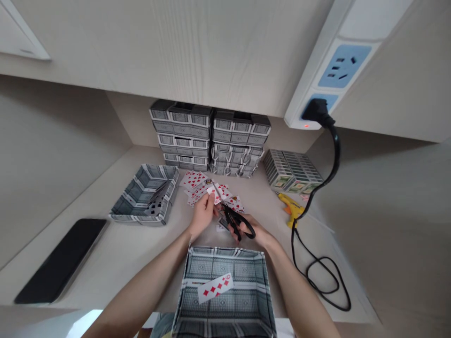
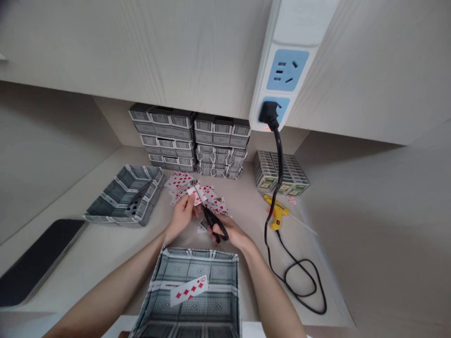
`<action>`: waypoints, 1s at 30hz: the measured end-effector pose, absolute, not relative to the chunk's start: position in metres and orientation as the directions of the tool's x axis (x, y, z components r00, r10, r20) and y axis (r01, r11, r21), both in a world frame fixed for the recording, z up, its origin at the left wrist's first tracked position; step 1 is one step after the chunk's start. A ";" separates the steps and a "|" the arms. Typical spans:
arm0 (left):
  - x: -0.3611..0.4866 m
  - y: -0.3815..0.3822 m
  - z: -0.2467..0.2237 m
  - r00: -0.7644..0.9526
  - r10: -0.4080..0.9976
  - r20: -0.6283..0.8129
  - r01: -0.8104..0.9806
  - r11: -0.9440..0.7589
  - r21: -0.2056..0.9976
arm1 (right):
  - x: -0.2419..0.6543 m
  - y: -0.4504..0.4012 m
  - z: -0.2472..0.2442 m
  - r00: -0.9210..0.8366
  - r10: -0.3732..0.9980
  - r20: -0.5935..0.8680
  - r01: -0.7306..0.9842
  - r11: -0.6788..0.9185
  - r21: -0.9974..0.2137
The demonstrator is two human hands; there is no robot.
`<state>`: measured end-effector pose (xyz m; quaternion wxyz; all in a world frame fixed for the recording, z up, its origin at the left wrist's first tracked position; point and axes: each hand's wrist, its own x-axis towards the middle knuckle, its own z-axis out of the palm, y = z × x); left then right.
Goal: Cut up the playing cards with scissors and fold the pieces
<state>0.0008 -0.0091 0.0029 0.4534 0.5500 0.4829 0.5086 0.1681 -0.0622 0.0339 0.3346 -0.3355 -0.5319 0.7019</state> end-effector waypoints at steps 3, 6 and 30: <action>0.001 -0.009 0.004 0.020 0.993 0.116 0.059 -0.117 0.991 | 0.168 -0.062 0.034 -0.555 0.824 -0.111 -0.114 -0.208 -0.971; 0.001 -0.009 0.004 0.014 0.994 0.112 0.067 -0.113 0.991 | 0.169 -0.063 0.034 -0.566 0.819 -0.098 -0.114 -0.196 -0.974; 0.001 -0.012 0.007 -0.028 0.986 0.164 0.141 -0.159 0.977 | 0.165 -0.065 0.036 -0.564 0.820 -0.100 -0.146 -0.219 -0.965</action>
